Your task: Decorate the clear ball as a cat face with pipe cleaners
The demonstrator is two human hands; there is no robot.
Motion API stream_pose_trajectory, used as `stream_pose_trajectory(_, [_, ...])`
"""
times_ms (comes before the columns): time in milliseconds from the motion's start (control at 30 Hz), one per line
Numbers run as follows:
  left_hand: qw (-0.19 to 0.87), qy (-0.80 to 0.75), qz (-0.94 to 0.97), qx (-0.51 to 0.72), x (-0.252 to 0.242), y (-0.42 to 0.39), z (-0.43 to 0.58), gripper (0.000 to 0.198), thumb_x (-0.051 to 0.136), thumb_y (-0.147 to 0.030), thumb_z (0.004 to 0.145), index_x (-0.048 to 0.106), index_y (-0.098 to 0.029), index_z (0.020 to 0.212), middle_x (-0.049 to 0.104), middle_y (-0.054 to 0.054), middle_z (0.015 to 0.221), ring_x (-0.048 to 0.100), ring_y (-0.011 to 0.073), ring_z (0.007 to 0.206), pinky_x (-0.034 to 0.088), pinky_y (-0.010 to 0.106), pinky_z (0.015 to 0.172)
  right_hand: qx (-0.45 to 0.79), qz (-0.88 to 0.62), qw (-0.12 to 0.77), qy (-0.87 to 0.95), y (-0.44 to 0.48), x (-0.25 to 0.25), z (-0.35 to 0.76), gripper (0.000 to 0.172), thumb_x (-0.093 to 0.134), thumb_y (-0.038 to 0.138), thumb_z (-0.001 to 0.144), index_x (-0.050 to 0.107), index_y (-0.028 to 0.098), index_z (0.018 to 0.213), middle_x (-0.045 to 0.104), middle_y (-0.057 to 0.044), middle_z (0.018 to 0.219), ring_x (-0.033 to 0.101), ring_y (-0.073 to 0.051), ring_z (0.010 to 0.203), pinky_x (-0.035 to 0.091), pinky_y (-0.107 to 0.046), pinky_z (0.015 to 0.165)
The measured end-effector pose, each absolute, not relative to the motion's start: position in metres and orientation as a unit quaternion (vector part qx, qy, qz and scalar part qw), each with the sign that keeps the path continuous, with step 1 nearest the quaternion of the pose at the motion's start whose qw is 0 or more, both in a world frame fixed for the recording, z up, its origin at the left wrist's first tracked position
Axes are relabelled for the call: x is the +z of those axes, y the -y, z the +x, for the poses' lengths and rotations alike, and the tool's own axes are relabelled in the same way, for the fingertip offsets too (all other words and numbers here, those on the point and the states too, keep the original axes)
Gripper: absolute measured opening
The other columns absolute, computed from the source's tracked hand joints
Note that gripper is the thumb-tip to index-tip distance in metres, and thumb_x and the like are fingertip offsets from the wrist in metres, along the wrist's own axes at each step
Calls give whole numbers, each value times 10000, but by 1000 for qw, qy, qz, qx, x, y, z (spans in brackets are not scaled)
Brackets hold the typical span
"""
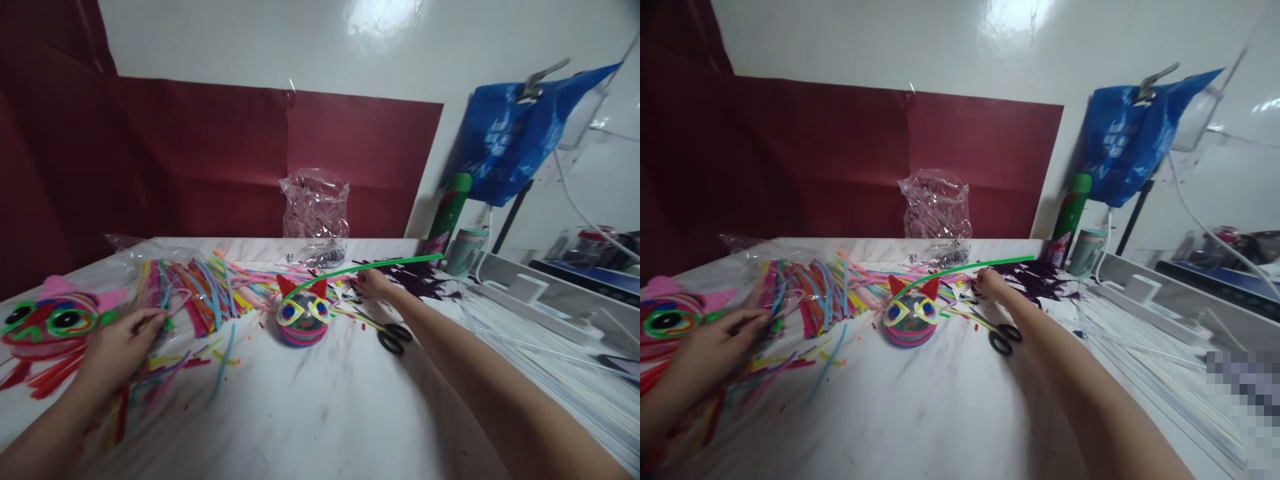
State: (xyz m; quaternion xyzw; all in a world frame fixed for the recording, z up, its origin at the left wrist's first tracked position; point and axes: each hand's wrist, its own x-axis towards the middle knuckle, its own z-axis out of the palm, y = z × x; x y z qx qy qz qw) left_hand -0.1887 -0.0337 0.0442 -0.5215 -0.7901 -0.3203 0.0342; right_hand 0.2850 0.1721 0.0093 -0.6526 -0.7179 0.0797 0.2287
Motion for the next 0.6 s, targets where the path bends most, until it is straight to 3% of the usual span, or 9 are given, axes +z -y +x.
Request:
stream_pose_trajectory(100, [31, 784, -525, -329, 41, 33, -188, 417, 448, -520, 691, 685, -253, 907, 707, -22, 757, 616, 174, 695, 413, 214, 607, 220, -607, 309, 699, -149, 14, 282, 302, 560, 320, 901, 569, 152, 1151, 600, -71, 1147, 615, -206, 953, 530, -393, 795])
stream_pose_trajectory(267, [31, 763, -546, -344, 39, 35, -176, 388, 454, -510, 682, 677, -269, 887, 685, -59, 722, 591, 144, 665, 397, 194, 594, 401, -498, 434, 635, -89, 17, 271, 268, 718, 385, 714, 614, 144, 766, 641, -8, 682, 581, -118, 584, 481, -265, 585])
stream_pose_trajectory(400, [14, 735, -561, -380, 39, 40, -154, 352, 490, -481, 652, 678, -239, 826, 691, -48, 700, 588, 148, 631, 432, 219, 618, 505, -430, 463, 588, -45, 21, 254, 329, 784, 408, 570, 604, 165, 698, 609, 8, 587, 522, -104, 510, 419, -246, 500])
stream_pose_trajectory(600, [-58, 631, -610, -475, 40, 47, -121, 374, 521, -494, 706, 664, -173, 834, 697, 32, 727, 617, 180, 665, 467, 256, 628, 578, -366, 480, 550, 0, 32, 231, 363, 833, 379, 472, 592, 163, 635, 579, 28, 581, 487, -85, 521, 392, -237, 523])
